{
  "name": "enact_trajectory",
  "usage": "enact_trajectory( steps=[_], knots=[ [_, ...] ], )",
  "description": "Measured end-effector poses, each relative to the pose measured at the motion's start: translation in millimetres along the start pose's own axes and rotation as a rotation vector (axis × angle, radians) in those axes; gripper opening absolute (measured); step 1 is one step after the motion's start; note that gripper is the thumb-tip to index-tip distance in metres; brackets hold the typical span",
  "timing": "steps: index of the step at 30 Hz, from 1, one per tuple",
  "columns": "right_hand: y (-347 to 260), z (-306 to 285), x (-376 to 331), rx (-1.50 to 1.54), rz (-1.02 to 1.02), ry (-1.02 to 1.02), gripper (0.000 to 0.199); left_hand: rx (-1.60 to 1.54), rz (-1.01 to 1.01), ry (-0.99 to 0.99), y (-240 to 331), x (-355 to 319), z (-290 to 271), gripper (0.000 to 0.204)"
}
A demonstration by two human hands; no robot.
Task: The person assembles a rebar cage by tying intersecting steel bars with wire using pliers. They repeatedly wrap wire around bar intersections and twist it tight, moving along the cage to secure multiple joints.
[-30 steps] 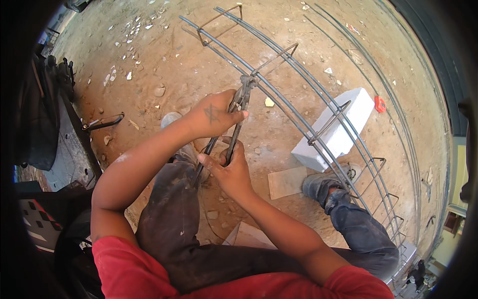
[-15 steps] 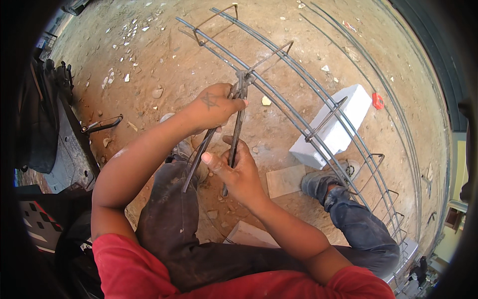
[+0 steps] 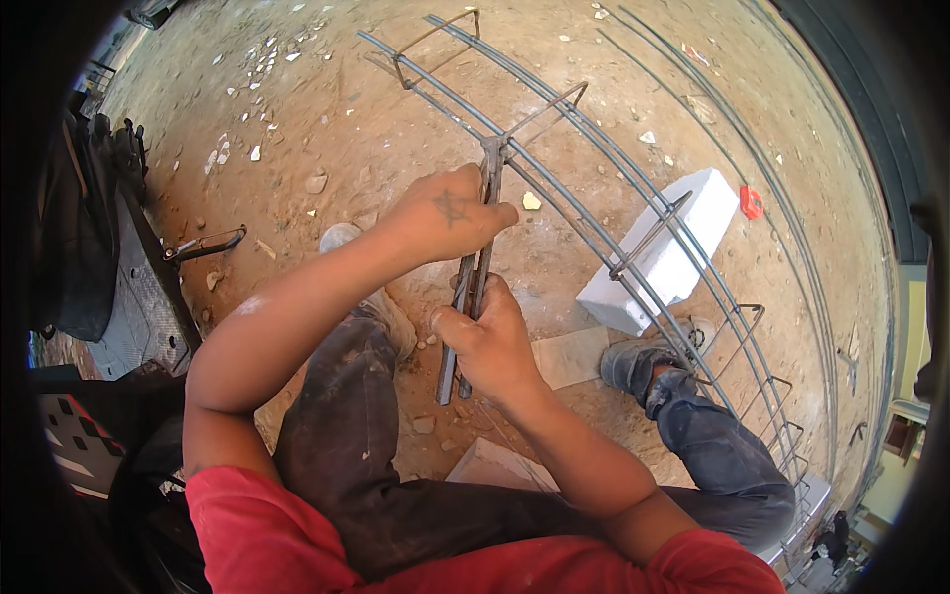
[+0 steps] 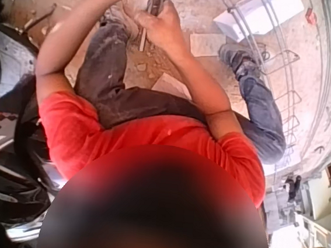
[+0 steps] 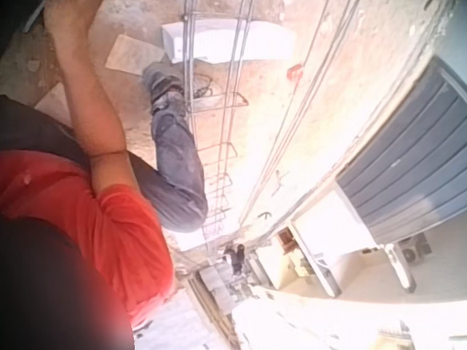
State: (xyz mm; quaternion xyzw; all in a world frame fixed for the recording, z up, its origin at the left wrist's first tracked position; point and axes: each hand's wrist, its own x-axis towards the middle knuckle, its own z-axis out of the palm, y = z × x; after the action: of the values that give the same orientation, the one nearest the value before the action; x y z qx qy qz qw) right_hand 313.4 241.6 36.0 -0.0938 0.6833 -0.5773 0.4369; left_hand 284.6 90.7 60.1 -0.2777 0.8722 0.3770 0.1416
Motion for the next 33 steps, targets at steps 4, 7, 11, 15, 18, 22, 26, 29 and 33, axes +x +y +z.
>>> enact_trajectory(
  steps=[4, 7, 11, 15, 18, 22, 26, 29, 33],
  knots=[
    [18.6, 17.6, 5.0, 0.155, -0.084, 0.060, 0.028, -0.960, -0.268, -0.272, -4.3, 4.0, 17.6, 0.029],
    [32.8, 35.8, 17.4, 0.191, -0.166, 0.101, 0.028, -0.826, -0.219, -0.284, -18.3, 12.8, 21.5, 0.028],
    [47.5, 50.7, 35.2, 0.077, -0.058, 0.163, 0.023, -0.294, 0.017, -0.103, -33.5, 22.3, 29.3, 0.019],
    [54.4, 70.8, 40.7, 0.301, 0.045, 0.292, 0.019, -0.021, 0.181, 0.113, -38.7, 19.1, 38.9, 0.022],
    [48.0, 87.3, 45.1, 0.438, 0.014, 0.352, 0.018, 0.000, 0.093, 0.236, -36.2, 18.0, 38.9, 0.029],
    [30.0, 94.7, 50.0, 0.696, 0.239, 0.184, 0.013, 0.217, 0.048, 0.196, -31.5, 14.6, 21.5, 0.039],
    [21.5, 104.3, 58.2, 1.019, 0.117, 0.065, 0.010, 0.284, 0.070, 0.129, -23.9, 4.3, -1.0, 0.047],
    [33.6, 93.8, 57.6, 1.219, 0.075, -0.328, 0.013, 0.280, 0.105, 0.040, -16.7, 4.9, -17.9, 0.053],
    [46.7, 79.3, 51.0, 1.462, 0.134, -0.648, 0.026, 0.279, 0.111, -0.033, -8.1, 7.0, -25.9, 0.053]
  ],
)
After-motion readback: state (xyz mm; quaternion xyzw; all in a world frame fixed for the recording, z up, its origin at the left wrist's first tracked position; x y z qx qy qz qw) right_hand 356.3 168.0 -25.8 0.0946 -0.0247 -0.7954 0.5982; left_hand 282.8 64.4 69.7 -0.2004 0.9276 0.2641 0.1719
